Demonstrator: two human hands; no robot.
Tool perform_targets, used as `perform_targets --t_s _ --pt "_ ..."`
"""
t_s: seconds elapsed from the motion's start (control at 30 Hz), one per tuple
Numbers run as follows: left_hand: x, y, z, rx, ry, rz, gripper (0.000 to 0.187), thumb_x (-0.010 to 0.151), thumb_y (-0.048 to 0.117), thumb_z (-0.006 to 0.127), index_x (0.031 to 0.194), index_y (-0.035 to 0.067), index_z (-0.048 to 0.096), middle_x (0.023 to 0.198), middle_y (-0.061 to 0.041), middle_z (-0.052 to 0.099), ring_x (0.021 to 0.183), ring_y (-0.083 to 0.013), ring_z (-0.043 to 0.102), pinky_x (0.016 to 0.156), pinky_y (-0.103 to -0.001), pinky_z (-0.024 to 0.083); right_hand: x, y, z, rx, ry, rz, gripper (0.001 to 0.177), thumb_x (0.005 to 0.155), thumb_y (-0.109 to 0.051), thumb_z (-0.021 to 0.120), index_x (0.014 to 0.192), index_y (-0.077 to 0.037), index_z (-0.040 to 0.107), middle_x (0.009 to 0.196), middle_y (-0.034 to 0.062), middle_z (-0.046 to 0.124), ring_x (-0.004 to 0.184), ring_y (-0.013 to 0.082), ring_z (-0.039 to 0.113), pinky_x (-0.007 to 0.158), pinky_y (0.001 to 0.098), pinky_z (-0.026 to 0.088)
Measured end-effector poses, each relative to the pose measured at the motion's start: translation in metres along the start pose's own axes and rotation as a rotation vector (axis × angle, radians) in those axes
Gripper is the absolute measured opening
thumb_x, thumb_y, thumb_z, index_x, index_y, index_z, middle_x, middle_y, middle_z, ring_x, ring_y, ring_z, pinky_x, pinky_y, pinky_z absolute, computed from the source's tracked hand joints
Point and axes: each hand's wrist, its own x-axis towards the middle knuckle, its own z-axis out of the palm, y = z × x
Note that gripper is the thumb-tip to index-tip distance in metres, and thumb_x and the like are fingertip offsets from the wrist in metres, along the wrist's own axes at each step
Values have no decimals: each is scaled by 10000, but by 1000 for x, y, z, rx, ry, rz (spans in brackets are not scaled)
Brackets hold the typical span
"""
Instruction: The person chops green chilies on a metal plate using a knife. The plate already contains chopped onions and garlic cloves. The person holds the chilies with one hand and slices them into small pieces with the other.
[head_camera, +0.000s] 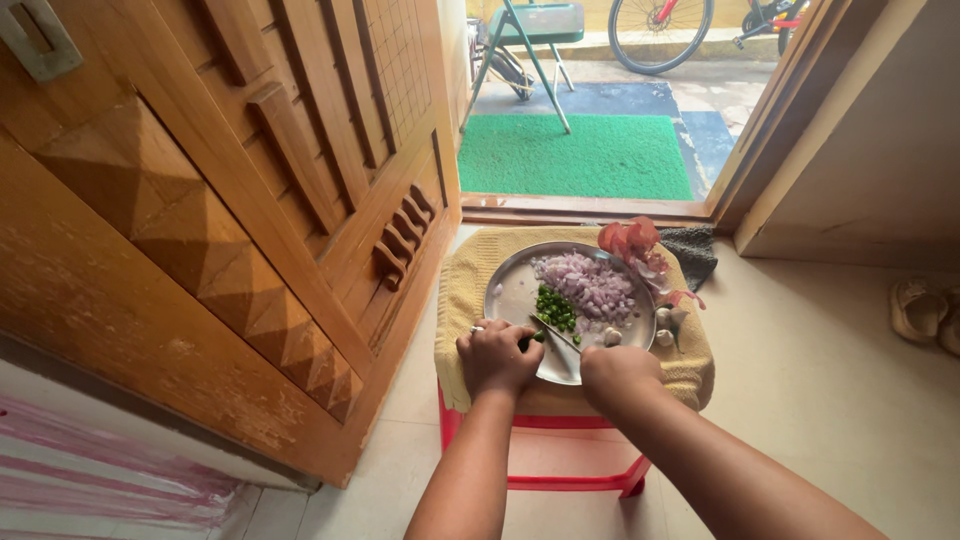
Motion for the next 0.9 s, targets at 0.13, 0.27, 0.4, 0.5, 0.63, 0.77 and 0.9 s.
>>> perform_targets --t_s 0.13,0.27,0.4,0.5,0.63,0.77,0.9 --pt "2 -3 5 0 71 46 219 735 383 693 861 281 839 1007 -11 762 1115 -256 624 982 -446 366 -12 9 -9 141 41 -16 242 960 -263 505 1032 -143 702 987 125 758 962 326 739 819 484 578" --pt "0 -8 12 9 106 57 212 773 384 692 886 263 825 1010 -29 760 1125 -264 626 981 -451 374 -25 6 -14 270 70 -3 288 961 -331 472 1014 -139 679 966 137 739 960 358 711 831 512 551" --pt "0 -6 12 -6 74 34 195 776 372 696 876 250 810 1007 -14 764 1129 -253 628 988 -445 377 -24 4 -11 253 92 -26 284 957 -321 469 1002 -131 675 960 140 743 958 358 710 834 512 550" --pt "0 -5 11 13 93 49 185 775 365 697 864 245 804 1005 -19 760 1128 -260 626 967 -449 382 -19 3 -6 222 96 -17 266 955 -271 457 1003 -122 672 967 148 745 953 361 717 832 510 558" --pt "2 -5 11 25 98 49 171 787 365 694 839 235 793 984 -21 753 1125 -261 628 957 -453 384 -13 6 -1 216 89 -36 243 931 -234 466 996 -109 664 967 158 748 951 365 721 838 512 560" --pt "0 -5 10 15 83 44 173 786 363 692 832 224 785 984 -17 755 1113 -261 635 977 -456 384 -12 5 2 243 112 -45 259 954 -263 454 1008 -98 646 959 166 746 944 379 717 835 525 553" --pt "1 -6 12 17 112 59 175 785 365 697 817 219 789 980 -27 754 1123 -276 630 971 -462 385 -13 3 1 241 111 -37 271 960 -293 457 1020 -96 633 958 169 743 945 386 714 835 529 550"
